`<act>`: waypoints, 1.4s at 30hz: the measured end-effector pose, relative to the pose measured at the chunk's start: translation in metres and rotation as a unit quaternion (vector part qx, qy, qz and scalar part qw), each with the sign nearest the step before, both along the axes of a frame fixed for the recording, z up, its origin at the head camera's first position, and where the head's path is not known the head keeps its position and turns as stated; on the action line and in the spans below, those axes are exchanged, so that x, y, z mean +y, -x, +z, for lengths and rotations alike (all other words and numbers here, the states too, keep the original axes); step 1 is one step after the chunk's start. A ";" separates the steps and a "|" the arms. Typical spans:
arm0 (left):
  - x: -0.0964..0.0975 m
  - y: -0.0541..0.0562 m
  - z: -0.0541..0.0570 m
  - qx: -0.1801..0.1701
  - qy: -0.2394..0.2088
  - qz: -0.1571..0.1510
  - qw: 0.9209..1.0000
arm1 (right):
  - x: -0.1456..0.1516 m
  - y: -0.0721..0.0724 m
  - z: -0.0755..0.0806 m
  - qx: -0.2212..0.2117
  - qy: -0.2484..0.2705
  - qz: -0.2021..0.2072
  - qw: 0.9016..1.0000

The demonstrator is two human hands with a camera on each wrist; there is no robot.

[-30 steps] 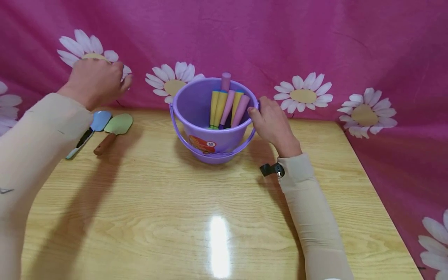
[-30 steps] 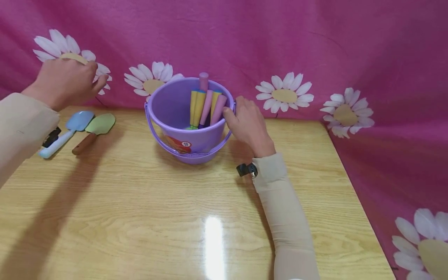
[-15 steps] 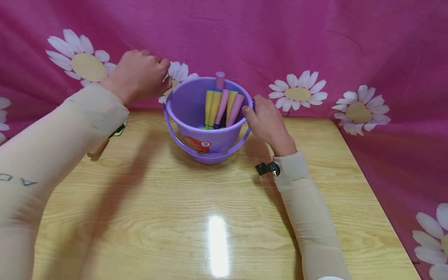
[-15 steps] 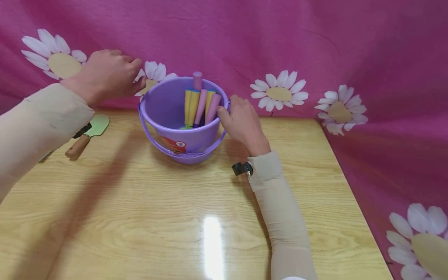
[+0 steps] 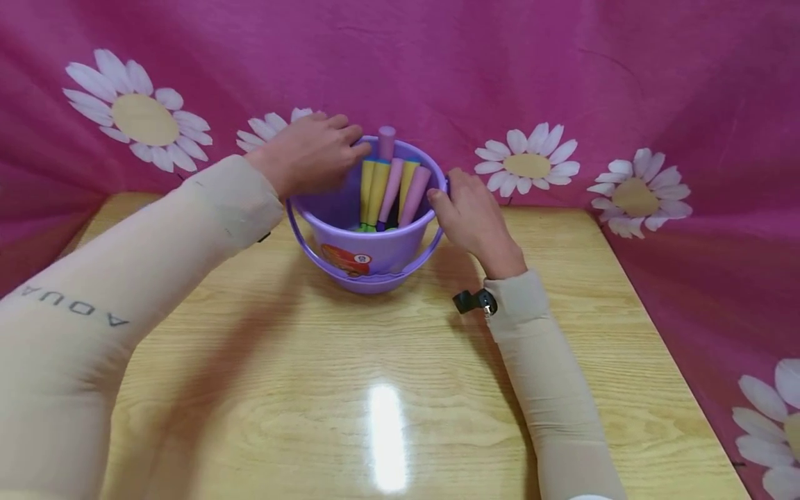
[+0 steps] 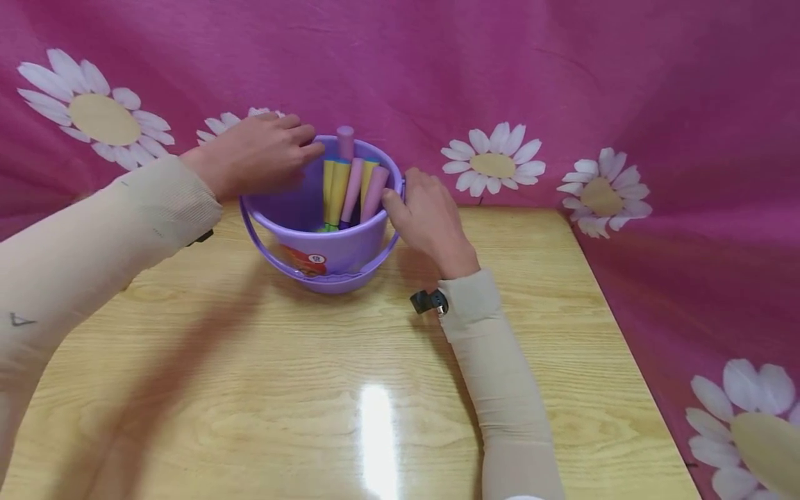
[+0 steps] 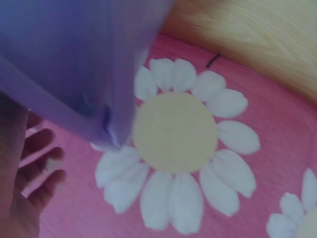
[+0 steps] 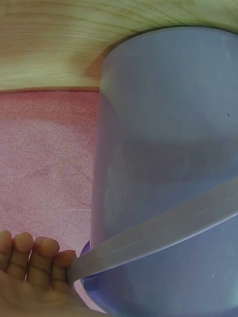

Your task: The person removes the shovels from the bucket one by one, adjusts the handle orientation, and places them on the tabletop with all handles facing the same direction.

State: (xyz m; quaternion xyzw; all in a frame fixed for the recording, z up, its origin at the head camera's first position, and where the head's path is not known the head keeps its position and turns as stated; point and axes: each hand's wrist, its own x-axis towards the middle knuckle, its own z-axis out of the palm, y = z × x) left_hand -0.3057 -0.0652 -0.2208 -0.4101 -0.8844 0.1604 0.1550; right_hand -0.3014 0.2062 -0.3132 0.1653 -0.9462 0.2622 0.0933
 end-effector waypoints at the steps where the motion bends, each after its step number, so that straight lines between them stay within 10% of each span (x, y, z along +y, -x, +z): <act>1: 0.003 0.001 -0.001 0.003 0.001 -0.011 1.000 | 0.000 0.000 0.000 0.001 0.001 0.001 1.000; 18: 0.054 0.016 -0.012 -0.021 0.052 -0.070 0.996 | 0.004 -0.001 0.002 0.007 -0.002 -0.001 1.000; 42: 0.054 0.022 -0.025 0.048 0.144 -0.091 0.984 | 0.000 -0.002 -0.002 0.020 0.007 0.004 1.000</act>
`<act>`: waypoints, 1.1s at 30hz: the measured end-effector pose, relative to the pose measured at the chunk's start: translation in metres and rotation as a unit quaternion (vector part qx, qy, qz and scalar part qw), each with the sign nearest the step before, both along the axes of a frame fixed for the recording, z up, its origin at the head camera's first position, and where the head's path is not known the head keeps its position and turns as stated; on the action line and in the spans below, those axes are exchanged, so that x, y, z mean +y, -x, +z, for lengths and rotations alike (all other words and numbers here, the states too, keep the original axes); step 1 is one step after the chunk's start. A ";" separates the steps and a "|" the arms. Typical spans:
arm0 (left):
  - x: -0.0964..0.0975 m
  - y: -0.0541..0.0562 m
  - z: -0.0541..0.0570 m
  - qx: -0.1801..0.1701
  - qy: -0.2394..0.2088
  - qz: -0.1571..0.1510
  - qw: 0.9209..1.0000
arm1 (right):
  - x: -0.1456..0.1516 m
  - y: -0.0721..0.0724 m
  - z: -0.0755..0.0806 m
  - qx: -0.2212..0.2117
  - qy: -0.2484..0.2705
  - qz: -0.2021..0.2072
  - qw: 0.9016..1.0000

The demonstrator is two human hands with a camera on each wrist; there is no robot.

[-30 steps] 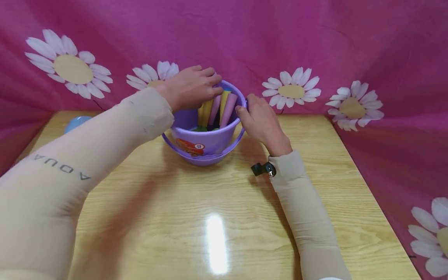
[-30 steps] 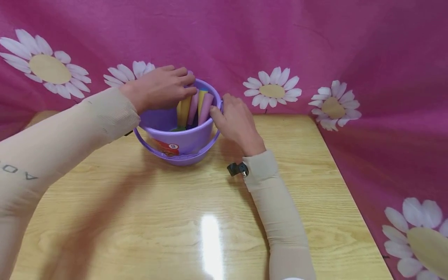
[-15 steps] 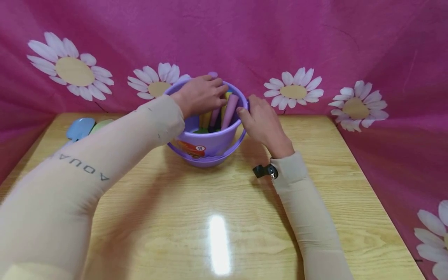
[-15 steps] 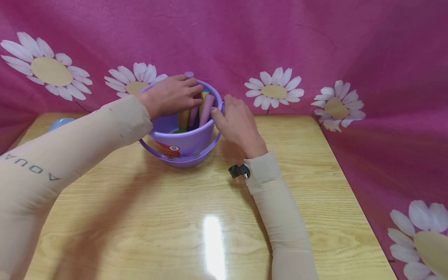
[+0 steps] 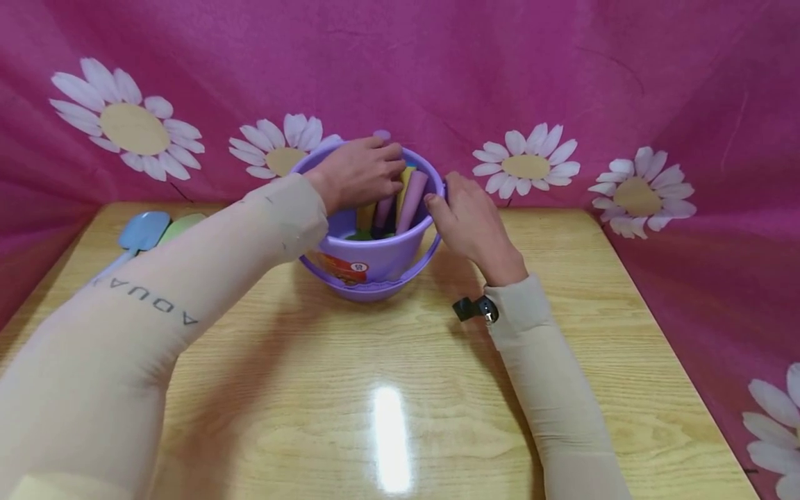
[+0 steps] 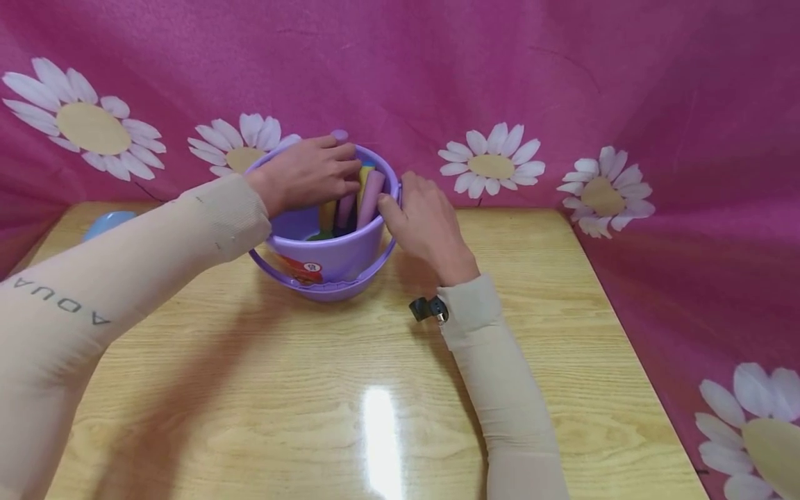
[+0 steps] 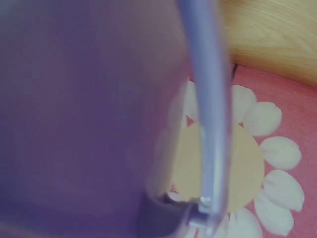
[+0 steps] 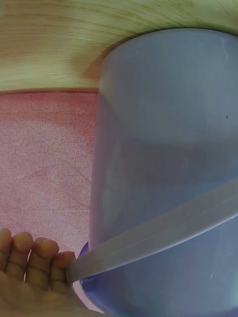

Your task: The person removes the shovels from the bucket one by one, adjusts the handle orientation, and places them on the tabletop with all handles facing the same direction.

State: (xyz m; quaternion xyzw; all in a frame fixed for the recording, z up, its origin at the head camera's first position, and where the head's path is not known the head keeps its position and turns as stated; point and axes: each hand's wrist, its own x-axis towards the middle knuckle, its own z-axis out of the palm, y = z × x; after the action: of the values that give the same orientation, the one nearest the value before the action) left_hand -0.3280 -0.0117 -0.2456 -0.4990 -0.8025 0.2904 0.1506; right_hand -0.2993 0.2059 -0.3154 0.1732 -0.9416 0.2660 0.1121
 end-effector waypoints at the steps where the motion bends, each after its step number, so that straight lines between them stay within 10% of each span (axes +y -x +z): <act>1: -0.001 0.000 0.000 0.001 -0.002 -0.006 1.000 | 0.000 0.000 0.000 -0.001 0.000 0.000 1.000; 12: -0.005 -0.004 0.002 0.021 0.014 -0.053 0.998 | 0.000 -0.003 0.000 -0.009 -0.002 -0.003 1.000; 24: -0.008 -0.015 0.008 0.013 0.090 -0.009 0.996 | 0.000 -0.001 0.001 -0.016 -0.002 -0.005 1.000; 33: -0.004 -0.022 -0.003 0.035 0.069 -0.040 0.996 | -0.001 -0.001 0.001 -0.015 0.000 -0.006 1.000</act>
State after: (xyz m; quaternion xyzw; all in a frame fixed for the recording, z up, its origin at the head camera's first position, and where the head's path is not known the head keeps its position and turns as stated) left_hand -0.3057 -0.0157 -0.2485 -0.5294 -0.7540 0.3565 0.1556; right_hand -0.2983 0.2051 -0.3144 0.1638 -0.9443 0.2677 0.0992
